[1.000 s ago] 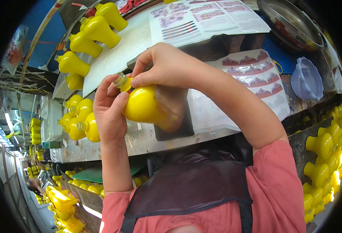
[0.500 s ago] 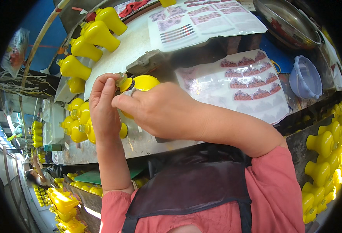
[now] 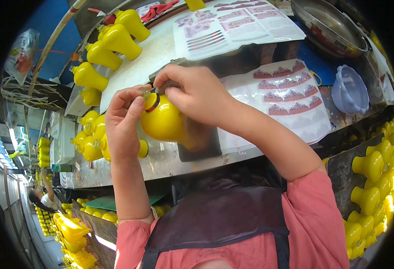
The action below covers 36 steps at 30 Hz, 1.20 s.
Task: The person applies a label to a yellow plastic bottle, smooths it with a cloth, and then screws on a cap. The labeled bottle is placed on a nearby surface among other similar bottles.
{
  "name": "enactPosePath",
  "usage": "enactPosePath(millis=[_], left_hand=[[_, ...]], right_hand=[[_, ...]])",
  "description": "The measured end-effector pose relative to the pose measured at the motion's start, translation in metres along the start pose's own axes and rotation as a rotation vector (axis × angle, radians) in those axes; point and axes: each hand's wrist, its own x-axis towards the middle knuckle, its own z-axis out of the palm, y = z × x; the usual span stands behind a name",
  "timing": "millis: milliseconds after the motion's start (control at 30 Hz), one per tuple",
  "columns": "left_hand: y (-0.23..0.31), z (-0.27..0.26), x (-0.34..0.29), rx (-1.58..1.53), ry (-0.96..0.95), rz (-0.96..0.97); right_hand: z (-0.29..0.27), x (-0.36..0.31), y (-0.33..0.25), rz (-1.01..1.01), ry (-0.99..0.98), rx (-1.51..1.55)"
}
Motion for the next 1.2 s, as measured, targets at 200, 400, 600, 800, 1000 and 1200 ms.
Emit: enactPosePath(millis=[200, 400, 600, 800, 1000, 1200], left_hand=[[0.006, -0.001, -0.007, 0.044, -0.032, 0.003], [0.014, 0.011, -0.004, 0.113, 0.143, -0.030], [0.021, 0.012, -0.007, 0.108, 0.165, -0.083], [0.012, 0.006, -0.011, 0.648, 0.150, 0.354], [0.017, 0.005, -0.019, 0.859, 0.162, 0.589], [0.021, 0.005, -0.019, 1.004, 0.183, 0.535]], right_hand=[[0.001, -0.022, -0.009, -0.078, -0.014, -0.193], [0.026, -0.051, -0.037, -0.404, -0.103, -0.668], [0.026, -0.055, -0.042, -0.417, -0.146, -0.800], [0.018, -0.044, -0.034, -0.099, 0.068, -0.364], [0.012, -0.027, -0.044, 0.087, -0.077, -0.144], [0.025, -0.058, -0.041, -0.513, -0.191, -0.778]])
